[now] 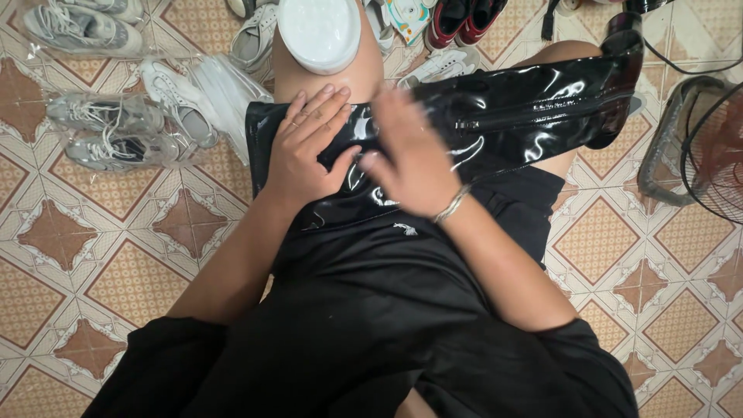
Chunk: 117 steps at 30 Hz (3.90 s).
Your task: Cleaning and polishing a pair of black high-heeled boots using cleaning cream and a cloth.
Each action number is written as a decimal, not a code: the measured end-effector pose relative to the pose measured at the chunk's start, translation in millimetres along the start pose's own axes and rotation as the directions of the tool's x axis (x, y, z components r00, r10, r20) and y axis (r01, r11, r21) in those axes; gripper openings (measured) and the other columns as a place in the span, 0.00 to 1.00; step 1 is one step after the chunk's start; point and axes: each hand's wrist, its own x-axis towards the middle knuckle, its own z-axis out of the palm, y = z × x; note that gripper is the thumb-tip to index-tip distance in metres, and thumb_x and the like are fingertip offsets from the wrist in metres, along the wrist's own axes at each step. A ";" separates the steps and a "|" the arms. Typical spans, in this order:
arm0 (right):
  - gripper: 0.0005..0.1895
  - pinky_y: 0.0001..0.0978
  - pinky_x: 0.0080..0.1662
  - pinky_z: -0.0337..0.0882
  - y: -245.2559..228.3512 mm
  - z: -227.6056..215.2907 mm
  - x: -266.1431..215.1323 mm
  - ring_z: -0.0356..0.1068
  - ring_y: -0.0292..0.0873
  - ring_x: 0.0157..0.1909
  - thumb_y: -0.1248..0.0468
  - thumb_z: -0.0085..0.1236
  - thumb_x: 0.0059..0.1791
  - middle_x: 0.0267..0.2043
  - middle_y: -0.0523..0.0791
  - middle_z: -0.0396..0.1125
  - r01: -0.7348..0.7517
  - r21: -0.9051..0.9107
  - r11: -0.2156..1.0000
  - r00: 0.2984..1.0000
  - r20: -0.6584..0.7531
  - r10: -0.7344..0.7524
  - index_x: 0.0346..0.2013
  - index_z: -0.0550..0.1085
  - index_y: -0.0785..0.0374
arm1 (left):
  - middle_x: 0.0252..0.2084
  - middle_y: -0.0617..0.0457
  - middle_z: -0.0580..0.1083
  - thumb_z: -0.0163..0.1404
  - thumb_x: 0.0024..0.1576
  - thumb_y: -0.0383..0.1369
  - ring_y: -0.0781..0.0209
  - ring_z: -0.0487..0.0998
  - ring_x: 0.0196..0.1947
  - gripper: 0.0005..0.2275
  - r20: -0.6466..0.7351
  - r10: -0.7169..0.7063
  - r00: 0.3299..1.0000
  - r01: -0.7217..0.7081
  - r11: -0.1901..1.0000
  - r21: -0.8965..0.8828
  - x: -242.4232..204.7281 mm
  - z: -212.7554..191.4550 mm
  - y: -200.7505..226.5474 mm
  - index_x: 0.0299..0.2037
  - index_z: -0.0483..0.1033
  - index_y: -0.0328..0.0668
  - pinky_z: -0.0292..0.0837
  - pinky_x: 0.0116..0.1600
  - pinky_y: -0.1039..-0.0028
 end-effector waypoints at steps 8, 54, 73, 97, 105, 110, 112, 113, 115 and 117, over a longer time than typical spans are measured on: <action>0.40 0.54 0.74 0.50 12.8 -7.1 -2.8 0.49 0.65 0.77 0.50 0.57 0.55 0.74 0.65 0.50 -0.046 -0.149 0.988 0.999 -0.030 0.042 0.70 0.58 0.78 | 0.67 0.43 0.71 0.63 0.57 0.32 0.46 0.68 0.71 0.22 -0.008 0.008 1.000 -0.008 1.000 -0.016 0.0 0.7 -2.3 0.59 0.75 0.30 0.57 0.75 0.51; 0.33 0.47 0.68 0.61 6.3 -12.9 -16.3 0.64 0.59 0.68 0.49 0.58 0.54 0.66 0.62 0.64 -0.063 -0.324 0.944 0.989 -0.144 0.016 0.60 0.71 0.79 | 0.68 0.43 0.71 0.64 0.55 0.32 0.46 0.68 0.71 0.23 0.005 -0.013 1.000 0.013 1.000 -0.008 4.4 3.0 -1.6 0.59 0.76 0.31 0.58 0.74 0.47; 0.35 0.48 0.71 0.58 11.8 -19.1 -46.0 0.61 0.57 0.71 0.45 0.55 0.56 0.69 0.59 0.61 0.022 -0.200 0.980 0.998 0.069 -0.008 0.62 0.70 0.77 | 0.67 0.43 0.72 0.64 0.55 0.31 0.46 0.69 0.71 0.21 0.031 -0.012 0.999 0.011 1.000 0.012 4.1 5.1 -0.9 0.58 0.77 0.30 0.58 0.74 0.47; 0.26 0.48 0.69 0.62 45.2 -27.2 -18.4 0.64 0.59 0.69 0.55 0.62 0.54 0.66 0.55 0.66 -0.144 -0.403 0.904 0.963 -0.266 0.035 0.59 0.73 0.73 | 0.66 0.42 0.72 0.63 0.55 0.31 0.44 0.70 0.70 0.22 -0.017 0.007 1.000 -0.007 1.000 -0.004 5.1 6.6 -3.2 0.59 0.77 0.30 0.58 0.74 0.46; 0.25 0.48 0.70 0.60 42.5 -27.5 -38.1 0.68 0.52 0.65 0.52 0.58 0.55 0.62 0.53 0.69 0.078 -0.218 0.973 0.995 -0.041 -0.088 0.58 0.73 0.70 | 0.65 0.42 0.73 0.63 0.53 0.32 0.45 0.71 0.69 0.22 0.006 -0.018 1.000 0.018 0.998 0.054 5.0 5.9 -1.6 0.57 0.78 0.30 0.59 0.73 0.46; 0.29 0.45 0.70 0.59 39.0 -25.0 -18.0 0.67 0.55 0.66 0.51 0.57 0.55 0.64 0.57 0.67 -0.021 -0.330 0.944 0.984 -0.175 -0.040 0.59 0.72 0.74 | 0.66 0.42 0.73 0.62 0.54 0.32 0.45 0.71 0.69 0.22 0.011 -0.015 1.000 0.015 0.999 0.047 4.2 4.7 0.9 0.58 0.78 0.29 0.59 0.74 0.46; 0.29 0.44 0.70 0.59 36.7 -17.5 -19.9 0.67 0.56 0.67 0.51 0.56 0.54 0.65 0.58 0.67 0.000 -0.305 0.952 0.983 -0.174 -0.056 0.60 0.72 0.74 | 0.66 0.42 0.73 0.62 0.55 0.31 0.45 0.71 0.69 0.22 0.000 -0.008 1.000 0.008 0.999 0.043 8.8 9.2 -0.9 0.58 0.78 0.29 0.59 0.74 0.46; 0.29 0.44 0.71 0.59 33.6 -10.9 -27.7 0.66 0.54 0.68 0.51 0.56 0.55 0.66 0.57 0.66 0.067 -0.206 0.976 0.992 -0.087 -0.086 0.61 0.72 0.73 | 0.66 0.42 0.73 0.62 0.54 0.32 0.45 0.71 0.69 0.21 0.020 -0.006 1.000 0.004 0.998 0.056 7.1 8.9 -1.2 0.57 0.78 0.30 0.59 0.74 0.46; 0.29 0.44 0.72 0.60 30.4 -10.2 -40.8 0.66 0.53 0.68 0.51 0.55 0.55 0.67 0.55 0.66 0.121 -0.095 0.988 0.992 -0.006 -0.122 0.62 0.71 0.71 | 0.65 0.42 0.73 0.62 0.54 0.32 0.45 0.71 0.69 0.21 0.046 -0.004 0.999 0.001 0.998 0.070 4.8 8.5 -1.5 0.56 0.78 0.30 0.60 0.74 0.47; 0.28 0.46 0.72 0.59 30.6 -22.3 -50.5 0.65 0.49 0.68 0.49 0.55 0.56 0.65 0.52 0.66 0.146 -0.029 0.989 0.981 0.137 -0.140 0.61 0.71 0.68 | 0.66 0.43 0.73 0.63 0.55 0.32 0.45 0.71 0.70 0.21 0.039 -0.008 0.999 0.005 0.997 0.075 4.3 8.1 -2.0 0.58 0.78 0.30 0.59 0.74 0.47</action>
